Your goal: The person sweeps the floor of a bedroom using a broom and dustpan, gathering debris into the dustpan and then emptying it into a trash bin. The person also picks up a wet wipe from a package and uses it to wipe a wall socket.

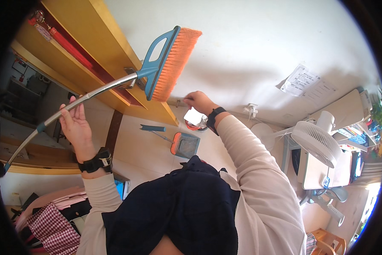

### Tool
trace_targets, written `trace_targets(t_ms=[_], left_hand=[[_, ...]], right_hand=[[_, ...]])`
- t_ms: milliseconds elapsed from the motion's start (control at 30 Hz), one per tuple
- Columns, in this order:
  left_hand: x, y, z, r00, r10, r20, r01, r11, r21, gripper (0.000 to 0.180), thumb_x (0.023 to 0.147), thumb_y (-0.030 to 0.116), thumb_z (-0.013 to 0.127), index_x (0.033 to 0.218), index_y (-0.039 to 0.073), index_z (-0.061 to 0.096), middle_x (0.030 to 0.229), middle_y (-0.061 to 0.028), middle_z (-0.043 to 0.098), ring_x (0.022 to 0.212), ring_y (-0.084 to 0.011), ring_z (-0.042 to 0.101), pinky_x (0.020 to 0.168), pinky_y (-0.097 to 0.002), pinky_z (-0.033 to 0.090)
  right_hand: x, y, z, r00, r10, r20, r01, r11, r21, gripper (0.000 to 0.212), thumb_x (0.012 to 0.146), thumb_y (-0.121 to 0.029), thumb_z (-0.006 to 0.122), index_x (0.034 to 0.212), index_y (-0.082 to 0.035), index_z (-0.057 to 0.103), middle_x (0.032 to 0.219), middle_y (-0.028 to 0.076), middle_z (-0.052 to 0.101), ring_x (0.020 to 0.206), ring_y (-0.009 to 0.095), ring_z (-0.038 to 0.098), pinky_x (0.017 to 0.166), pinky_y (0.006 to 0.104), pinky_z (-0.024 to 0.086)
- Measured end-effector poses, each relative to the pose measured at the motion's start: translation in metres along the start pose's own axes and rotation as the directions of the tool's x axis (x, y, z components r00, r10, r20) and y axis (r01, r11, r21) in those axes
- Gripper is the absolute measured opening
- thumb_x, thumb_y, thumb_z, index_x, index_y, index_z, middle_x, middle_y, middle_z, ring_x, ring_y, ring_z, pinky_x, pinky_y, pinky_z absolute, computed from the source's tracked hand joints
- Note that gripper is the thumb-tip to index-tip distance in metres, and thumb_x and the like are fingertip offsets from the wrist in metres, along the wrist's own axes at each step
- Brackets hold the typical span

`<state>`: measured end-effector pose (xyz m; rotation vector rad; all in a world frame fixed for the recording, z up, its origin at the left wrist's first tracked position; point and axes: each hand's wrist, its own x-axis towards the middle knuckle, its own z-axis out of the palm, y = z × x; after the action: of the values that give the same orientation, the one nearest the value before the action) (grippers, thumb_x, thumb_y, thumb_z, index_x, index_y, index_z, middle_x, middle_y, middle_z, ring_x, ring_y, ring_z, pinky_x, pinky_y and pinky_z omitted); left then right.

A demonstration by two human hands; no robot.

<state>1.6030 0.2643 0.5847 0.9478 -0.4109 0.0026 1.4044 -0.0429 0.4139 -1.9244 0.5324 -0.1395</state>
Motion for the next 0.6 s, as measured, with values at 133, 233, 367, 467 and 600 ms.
trace_targets(t_ms=[133, 233, 367, 467, 600], left_hand=[[-0.003, -0.012, 0.005, 0.999, -0.028, -0.024, 0.028, 0.999, -0.024, 0.026, 0.097, 0.028, 0.048, 0.114, 0.009, 0.049, 0.116, -0.0238, 0.058, 0.108, -0.0361, 0.058, 0.095, -0.0394, 0.049], [-0.006, -0.019, 0.006, 0.999, -0.027, -0.03, 0.026, 0.999, -0.041, 0.027, 0.096, 0.028, 0.049, 0.114, 0.009, 0.049, 0.115, -0.0237, 0.058, 0.108, -0.0366, 0.058, 0.096, -0.0402, 0.048], [-0.01, -0.029, 0.006, 0.999, -0.012, -0.041, 0.011, 1.0, -0.019, 0.028, 0.095, 0.029, 0.05, 0.115, 0.009, 0.048, 0.114, -0.0235, 0.059, 0.106, -0.037, 0.059, 0.093, -0.0403, 0.051], [-0.017, -0.039, 0.004, 0.999, -0.024, -0.044, 0.024, 1.0, -0.014, 0.029, 0.095, 0.03, 0.051, 0.115, 0.009, 0.048, 0.113, -0.023, 0.059, 0.105, -0.0371, 0.06, 0.089, -0.0388, 0.053], [-0.025, -0.047, -0.002, 0.997, -0.034, -0.063, 0.033, 0.999, -0.013, 0.029, 0.095, 0.03, 0.051, 0.115, 0.009, 0.047, 0.112, -0.0224, 0.059, 0.105, -0.0373, 0.06, 0.086, -0.0375, 0.055]], right_hand=[[0.012, -0.029, 0.018, 0.998, -0.011, 0.062, -0.005, 0.965, 0.263, 0.018, 0.09, -0.015, 0.057, 0.088, 0.002, 0.063, 0.063, 0.001, 0.059, 0.059, 0.01, 0.052, 0.057, 0.0274, 0.044], [0.019, -0.034, 0.021, 0.991, 0.001, 0.131, -0.037, 0.963, 0.267, 0.017, 0.09, -0.016, 0.057, 0.082, -0.001, 0.062, 0.063, 0.0, 0.058, 0.058, 0.009, 0.05, 0.056, 0.0268, 0.043], [0.027, -0.023, 0.017, 0.975, 0.079, 0.208, -0.12, 0.974, 0.191, 0.019, 0.089, -0.017, 0.058, 0.078, -0.003, 0.061, 0.063, 0.0, 0.058, 0.058, 0.009, 0.049, 0.057, 0.0262, 0.042], [0.029, -0.009, 0.009, 0.961, 0.024, 0.276, -0.06, 0.991, 0.12, 0.022, 0.089, -0.019, 0.059, 0.075, -0.003, 0.062, 0.062, -0.001, 0.057, 0.058, 0.01, 0.049, 0.057, 0.0262, 0.043], [0.041, 0.023, 0.0, 0.938, 0.021, 0.345, -0.01, 0.999, -0.033, 0.021, 0.086, -0.017, 0.06, 0.074, 0.0, 0.066, 0.061, 0.003, 0.06, 0.057, 0.012, 0.054, 0.057, 0.0273, 0.044]])
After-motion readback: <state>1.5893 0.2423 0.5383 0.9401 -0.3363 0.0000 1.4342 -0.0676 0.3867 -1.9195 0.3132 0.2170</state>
